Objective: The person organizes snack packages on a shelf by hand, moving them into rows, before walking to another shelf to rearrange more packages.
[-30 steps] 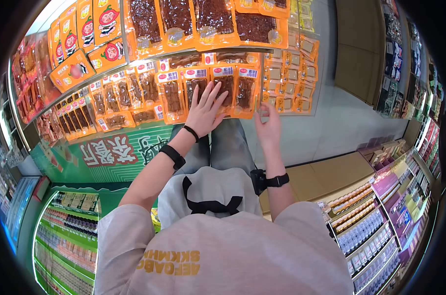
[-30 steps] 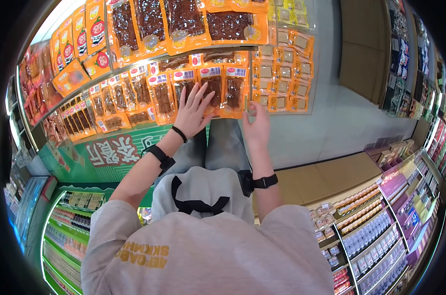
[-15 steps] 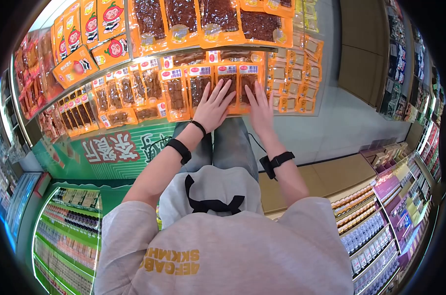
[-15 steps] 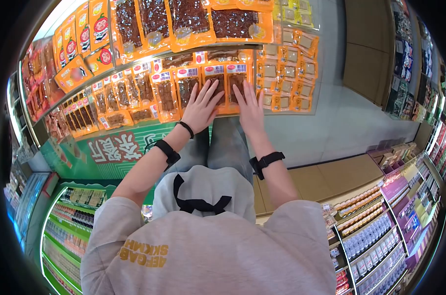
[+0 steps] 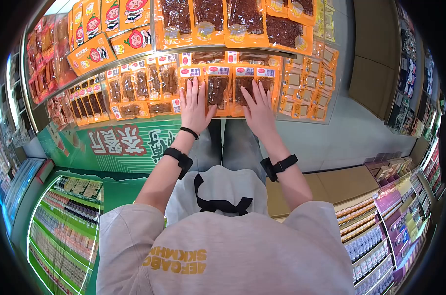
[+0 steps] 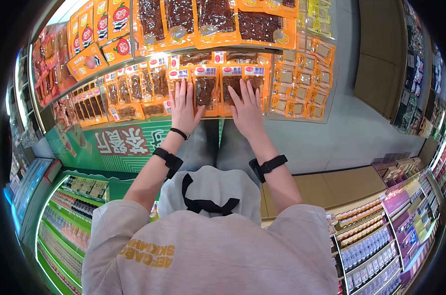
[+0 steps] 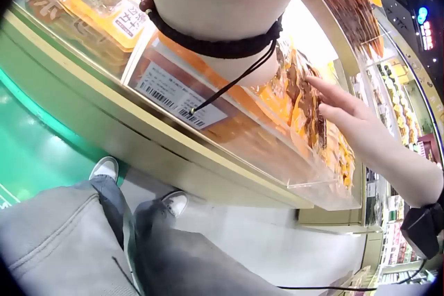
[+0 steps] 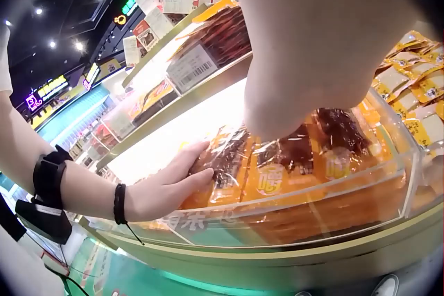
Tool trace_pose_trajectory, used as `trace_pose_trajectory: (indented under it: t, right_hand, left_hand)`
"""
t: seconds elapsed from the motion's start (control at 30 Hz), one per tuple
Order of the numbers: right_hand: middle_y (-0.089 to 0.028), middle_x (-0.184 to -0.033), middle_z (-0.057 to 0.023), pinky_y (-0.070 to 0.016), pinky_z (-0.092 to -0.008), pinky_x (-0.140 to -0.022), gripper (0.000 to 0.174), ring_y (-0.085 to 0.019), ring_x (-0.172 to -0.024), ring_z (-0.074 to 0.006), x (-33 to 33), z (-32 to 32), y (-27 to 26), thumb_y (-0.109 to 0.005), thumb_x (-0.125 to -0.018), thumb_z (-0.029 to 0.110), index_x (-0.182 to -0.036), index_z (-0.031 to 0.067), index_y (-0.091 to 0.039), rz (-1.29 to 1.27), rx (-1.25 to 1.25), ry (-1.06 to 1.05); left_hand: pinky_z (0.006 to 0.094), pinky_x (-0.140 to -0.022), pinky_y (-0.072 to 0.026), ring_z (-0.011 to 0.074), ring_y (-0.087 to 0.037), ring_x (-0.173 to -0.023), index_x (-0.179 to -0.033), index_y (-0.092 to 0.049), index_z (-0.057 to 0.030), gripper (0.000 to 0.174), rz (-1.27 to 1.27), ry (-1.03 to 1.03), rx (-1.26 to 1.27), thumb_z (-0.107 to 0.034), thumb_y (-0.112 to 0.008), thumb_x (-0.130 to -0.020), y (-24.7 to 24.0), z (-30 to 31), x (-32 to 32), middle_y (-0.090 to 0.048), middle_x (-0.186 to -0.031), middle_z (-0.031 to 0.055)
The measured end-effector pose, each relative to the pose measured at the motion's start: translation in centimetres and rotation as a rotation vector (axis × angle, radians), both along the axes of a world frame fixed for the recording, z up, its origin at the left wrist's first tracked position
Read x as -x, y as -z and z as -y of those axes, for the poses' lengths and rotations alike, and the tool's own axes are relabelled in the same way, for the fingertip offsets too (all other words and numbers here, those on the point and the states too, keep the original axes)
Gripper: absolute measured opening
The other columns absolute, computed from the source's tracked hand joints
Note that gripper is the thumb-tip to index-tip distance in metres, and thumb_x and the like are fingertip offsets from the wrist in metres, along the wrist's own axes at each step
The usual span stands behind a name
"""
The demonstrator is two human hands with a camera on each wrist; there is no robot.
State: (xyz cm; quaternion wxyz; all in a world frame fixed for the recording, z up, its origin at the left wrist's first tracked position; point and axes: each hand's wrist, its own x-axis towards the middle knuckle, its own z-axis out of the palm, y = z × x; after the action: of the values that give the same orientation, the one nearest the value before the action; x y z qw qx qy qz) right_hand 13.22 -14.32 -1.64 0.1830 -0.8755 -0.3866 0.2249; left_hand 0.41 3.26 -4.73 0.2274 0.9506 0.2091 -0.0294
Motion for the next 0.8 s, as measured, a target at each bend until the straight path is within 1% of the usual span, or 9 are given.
trace_pose_trajectory:
  t: [0.1, 0.2, 0.37, 0.47, 0.5, 0.53, 0.63, 0.73, 0.8]
  right_hand:
    - [-0.03, -0.147, -0.0138, -0.0204, -0.049, -0.112, 0.052, -0.026, -0.137, -0.0313, 0.1, -0.2, -0.2, -0.054, -0.084, 0.01, -0.136, 0.012, -0.043, 0.011, -0.074, 0.048]
    - [-0.031, -0.146, -0.0144, -0.0209, -0.0493, -0.112, 0.052, -0.027, -0.136, -0.0321, 0.5, 0.0, -0.4, -0.053, -0.084, 0.008, -0.135, 0.0116, -0.044, -0.044, -0.002, -0.007]
    - [-0.033, -0.144, -0.0162, -0.0224, -0.0502, -0.111, 0.051, -0.028, -0.135, -0.0363, 1.3, -0.3, -1.1, -0.052, -0.082, 0.003, -0.132, 0.0085, -0.047, -0.071, -0.105, 0.027]
    - [-0.034, -0.142, -0.0187, -0.0265, -0.0476, -0.109, 0.05, -0.031, -0.132, -0.0383, 1.9, 0.0, -2.2, -0.053, -0.082, 0.004, -0.131, 0.0053, -0.045, -0.102, -0.141, 0.066]
    - [-0.034, -0.142, -0.0195, -0.0281, -0.0465, -0.109, 0.049, -0.032, -0.132, -0.0386, 1.9, 0.0, -2.8, -0.053, -0.083, 0.005, -0.132, 0.0046, -0.045, -0.127, -0.173, 0.087]
    - [-0.034, -0.142, -0.0198, -0.0302, -0.0451, -0.107, 0.049, -0.033, -0.131, -0.0385, 2.1, 0.2, -3.5, -0.054, -0.083, 0.006, -0.132, 0.0043, -0.045, -0.102, -0.121, 0.072]
    - [-0.034, -0.142, -0.0196, -0.0302, -0.0455, -0.107, 0.049, -0.033, -0.13, -0.0382, 2.9, 0.4, -4.6, -0.055, -0.083, 0.007, -0.131, 0.0044, -0.046, -0.087, -0.033, 0.104]
    - [-0.034, -0.142, -0.0194, -0.0304, -0.0456, -0.107, 0.049, -0.033, -0.13, -0.038, 3.4, 0.5, -4.8, -0.056, -0.082, 0.007, -0.13, 0.0044, -0.046, -0.047, -0.015, 0.071]
    - [-0.034, -0.142, -0.0194, -0.0303, -0.0456, -0.107, 0.05, -0.033, -0.13, -0.038, 3.5, 0.4, -4.7, -0.057, -0.082, 0.007, -0.13, 0.0044, -0.046, -0.035, -0.016, 0.056]
  left_hand:
    - [0.0515, -0.113, -0.0089, 0.0378, -0.013, -0.14, -0.143, -0.025, -0.0006, 0.079, 0.024, -0.015, 0.03, -0.035, -0.061, -0.081, 0.3, 0.0, 0.3, -0.017, -0.15, 0.0219]
    - [0.0512, -0.113, -0.0113, 0.0381, -0.014, -0.14, -0.143, -0.025, -0.0011, 0.078, 0.037, -0.025, 0.039, -0.035, -0.061, -0.081, 0.4, 0.0, 0.3, -0.016, -0.15, 0.0222]
    - [0.0514, -0.113, -0.0104, 0.0363, -0.013, -0.141, -0.143, -0.025, 0.0002, 0.079, 0.033, -0.038, 0.047, -0.036, -0.06, -0.082, -0.4, 0.2, 0.3, -0.016, -0.151, 0.0212]
    - [0.0515, -0.113, -0.0075, 0.0321, -0.012, -0.142, -0.142, -0.024, 0.0053, 0.084, -0.034, 0.131, 0.013, -0.045, -0.055, -0.083, -1.0, 0.9, 0.7, -0.015, -0.152, 0.0188]
    - [0.0515, -0.113, -0.0075, 0.0321, -0.012, -0.142, -0.142, -0.024, 0.0053, 0.084, -0.014, 0.122, 0.005, -0.045, -0.055, -0.083, -1.1, 0.9, 0.8, -0.015, -0.152, 0.0188]
    - [0.0514, -0.113, -0.0074, 0.0321, -0.011, -0.142, -0.141, -0.024, 0.0059, 0.084, -0.042, 0.143, 0.021, -0.046, -0.055, -0.084, -1.3, 1.2, 0.9, -0.015, -0.152, 0.0188]
    - [0.0511, -0.114, -0.0067, 0.0316, -0.01, -0.142, -0.141, -0.025, 0.0076, 0.084, -0.062, 0.157, 0.031, -0.049, -0.052, -0.085, -1.4, 1.8, 0.6, -0.016, -0.152, 0.0188]
    - [0.0498, -0.114, -0.0056, 0.0306, -0.007, -0.143, -0.142, -0.023, 0.0071, 0.086, -0.13, 0.143, -0.034, -0.051, -0.051, -0.085, -1.3, 2.4, 0.7, -0.016, -0.151, 0.0183]
    - [0.0498, -0.114, -0.0061, 0.0307, -0.008, -0.142, -0.142, -0.023, 0.0068, 0.086, -0.107, 0.13, -0.02, -0.051, -0.052, -0.085, -1.3, 2.5, 0.7, -0.016, -0.151, 0.0181]
